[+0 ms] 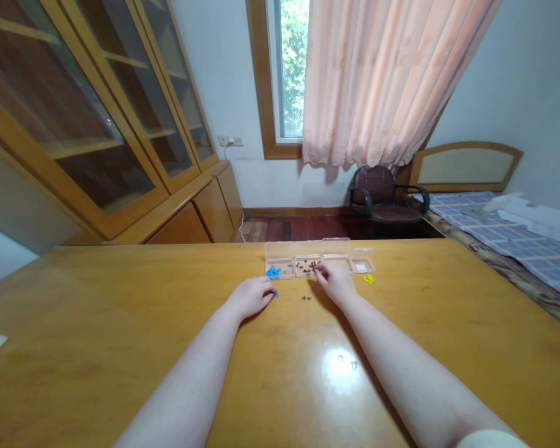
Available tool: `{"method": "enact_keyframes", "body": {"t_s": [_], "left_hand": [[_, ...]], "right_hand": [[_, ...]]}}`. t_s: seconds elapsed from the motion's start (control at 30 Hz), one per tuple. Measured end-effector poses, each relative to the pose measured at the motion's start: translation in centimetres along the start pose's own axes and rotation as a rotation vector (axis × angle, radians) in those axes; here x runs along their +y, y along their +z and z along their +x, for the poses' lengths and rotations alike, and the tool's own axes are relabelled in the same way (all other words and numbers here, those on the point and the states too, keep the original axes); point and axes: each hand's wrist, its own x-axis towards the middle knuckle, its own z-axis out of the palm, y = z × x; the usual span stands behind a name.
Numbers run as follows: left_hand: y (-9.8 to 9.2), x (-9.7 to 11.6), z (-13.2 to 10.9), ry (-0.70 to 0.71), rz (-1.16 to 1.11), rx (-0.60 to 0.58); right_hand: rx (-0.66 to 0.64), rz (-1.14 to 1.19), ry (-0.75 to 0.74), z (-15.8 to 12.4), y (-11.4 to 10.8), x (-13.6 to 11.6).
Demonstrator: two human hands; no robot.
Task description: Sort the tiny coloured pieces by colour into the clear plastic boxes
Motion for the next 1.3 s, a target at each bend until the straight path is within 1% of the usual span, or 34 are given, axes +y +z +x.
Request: {"method": "enact_keyframes", "body": {"t_s": [0.07, 0.13, 0.2, 0.3, 0.37, 0.5, 0.57, 0.73, 0.83, 0.93, 1.1, 1.2, 1.3], "left_hand": [[0.1, 0.0, 0.0, -0.024, -0.003, 0.001], [0.3, -0.1, 0.1, -0.051, -0.003, 0.004], [0.4, -0.2, 0.2, -0.067, -0.004, 0.006], [0.3, -0.3, 0.2, -0.068, 0.025, 0.017], [0.2, -0.2, 0.2, -0.073, 0.074, 0.03], [0.1, 0.1, 0.3, -0.096, 0.153, 0.033], [0.1, 0.3, 0.4, -0.107, 0.179, 0.035], [0.4, 0.7, 0.6, -0.154, 0.234, 0.044], [0.4, 0.8, 0.6, -0.218, 0.24, 0.057], [0.4, 0.9, 0.7, -0.284, 0.244, 0.049], [0.7, 0.8, 0.9, -0.294, 0.253, 0.027], [0.9, 0.7, 1.0, -0.288, 0.278, 0.038], [1.0, 0.6, 1.1, -0.289, 0.271, 0.031]], "right_hand": [[0.014, -0.058, 0.05, 0.3, -0.1, 0.4], [-0.011, -0.117, 0.072, 0.5, -0.3, 0.7], [-0.039, -0.141, 0.073, 0.5, -0.4, 0.7], [-0.053, -0.106, 0.047, 0.3, -0.5, 0.4], [-0.093, -0.063, -0.011, 0.1, -0.6, 0.1], [-0.296, -0.004, -0.206, -0.4, -0.7, -0.8], [-0.372, 0.0, -0.268, -0.6, -0.7, -1.0], [-0.432, 0.022, -0.336, -0.8, -0.7, -1.0], [-0.473, 0.027, -0.366, -0.7, -0.7, -0.8], [-0.48, -0.006, -0.382, -0.7, -0.7, -0.9], [-0.46, -0.077, -0.377, -0.7, -0.5, -1.4], [-0.438, -0.084, -0.333, -0.8, -0.4, -1.5], [-0.403, -0.041, -0.271, -0.7, -0.2, -1.3]]}}
